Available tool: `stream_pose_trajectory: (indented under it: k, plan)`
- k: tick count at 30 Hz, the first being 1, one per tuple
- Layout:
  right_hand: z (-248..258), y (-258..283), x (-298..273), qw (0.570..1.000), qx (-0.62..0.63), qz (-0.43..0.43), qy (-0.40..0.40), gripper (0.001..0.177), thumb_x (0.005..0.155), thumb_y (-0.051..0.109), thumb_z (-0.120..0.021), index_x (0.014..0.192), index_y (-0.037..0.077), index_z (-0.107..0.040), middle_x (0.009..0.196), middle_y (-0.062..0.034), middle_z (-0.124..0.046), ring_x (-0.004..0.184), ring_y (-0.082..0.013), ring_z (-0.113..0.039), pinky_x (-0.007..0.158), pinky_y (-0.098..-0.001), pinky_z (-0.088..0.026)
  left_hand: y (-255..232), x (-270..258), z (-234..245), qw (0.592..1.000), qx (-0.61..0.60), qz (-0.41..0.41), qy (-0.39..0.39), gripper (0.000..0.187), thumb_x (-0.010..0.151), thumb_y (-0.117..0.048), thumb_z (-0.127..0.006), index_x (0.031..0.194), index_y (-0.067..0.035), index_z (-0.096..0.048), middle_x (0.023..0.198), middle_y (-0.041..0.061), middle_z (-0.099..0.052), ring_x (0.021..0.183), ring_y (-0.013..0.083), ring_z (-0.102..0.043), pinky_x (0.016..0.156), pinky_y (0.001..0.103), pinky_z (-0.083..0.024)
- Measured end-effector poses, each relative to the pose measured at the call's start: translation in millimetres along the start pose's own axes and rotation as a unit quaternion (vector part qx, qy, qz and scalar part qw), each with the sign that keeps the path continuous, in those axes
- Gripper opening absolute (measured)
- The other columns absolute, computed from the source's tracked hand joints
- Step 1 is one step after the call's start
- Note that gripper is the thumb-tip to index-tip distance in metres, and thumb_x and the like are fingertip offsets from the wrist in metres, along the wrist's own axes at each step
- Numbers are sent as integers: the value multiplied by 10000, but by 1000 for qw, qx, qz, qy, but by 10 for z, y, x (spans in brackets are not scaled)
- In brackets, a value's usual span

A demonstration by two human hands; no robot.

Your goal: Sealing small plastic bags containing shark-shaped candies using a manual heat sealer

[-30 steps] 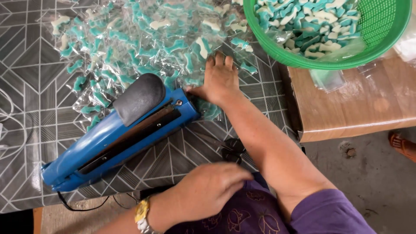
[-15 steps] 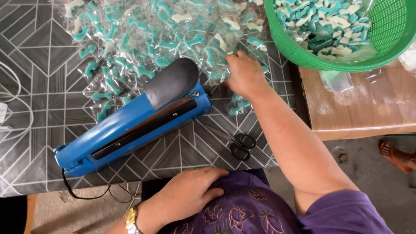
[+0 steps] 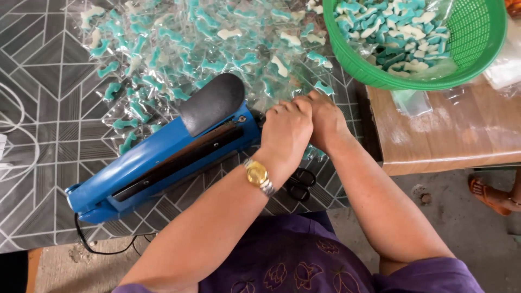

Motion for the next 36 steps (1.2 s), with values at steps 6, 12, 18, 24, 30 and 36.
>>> stream_pose_trajectory:
  k: [6, 12, 18, 24, 30, 36]
  plan:
    - [280, -71, -358, 999, 32, -6, -28, 424, 693, 248, -787, 1100, 169, -698, 1037, -18, -616, 1065, -317, -652, 837, -430, -592, 333, 339, -25, 920, -212, 82, 320, 218, 877, -89, -540, 788, -81, -739, 725, 137, -703, 745, 418, -728, 603, 516, -568]
    - [373, -117, -519, 987, 147, -29, -49, 621, 639, 163, -804, 1255, 204, -736, 1130, 2, -645, 1165, -312, -629, 918, -429, -591, 634, 729, 355, 882, -140, 133, 430, 146, 890, -40, -617, 951, -56, -749, 853, 154, -756, 866, 420, -756, 739, 540, -611]
    - [468, -136, -602, 984, 171, 5, -43, 687, 665, 157, -833, 1337, 120, -694, 1206, -47, -635, 1130, -346, -584, 886, -452, -547, 701, 942, 472, 901, -131, 188, 368, 332, 886, 107, -634, 1201, 7, -593, 726, 128, -678, 626, 323, -679, 517, 463, -553]
    - [671, -69, -599, 980, 189, 12, 68, 1016, 724, 564, -873, 1534, 85, -488, 1526, -143, -444, 1355, -420, -368, 1067, -579, -368, 691, 958, 362, 889, -119, 185, 402, 459, 838, 170, -611, 1242, -46, -586, 785, 139, -671, 633, 344, -660, 457, 478, -534]
    - [614, 32, -542, 988, 149, 34, 11, 946, 815, 652, -765, 1553, 137, -474, 1540, -193, -492, 1373, -469, -446, 1084, -665, -331, 588, 934, 458, 920, -66, 151, 356, 183, 884, 58, -696, 998, -72, -634, 801, 110, -643, 604, 332, -670, 442, 432, -528]
    - [521, -26, -515, 996, 86, 6, 26, 825, 904, 663, -656, 1494, 98, -540, 1532, -141, -508, 1376, -413, -446, 1095, -677, -277, 658, 961, 640, 975, -41, 143, 162, 237, 889, 33, -717, 1087, -47, -615, 772, 107, -602, 479, 280, -563, 352, 422, -441]
Point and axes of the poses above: each hand's wrist, its own x-axis towards the middle knuckle, its own z-axis out of the back of the hand, y = z × x, the point moved 1 cm from there along x, towards the middle knuckle
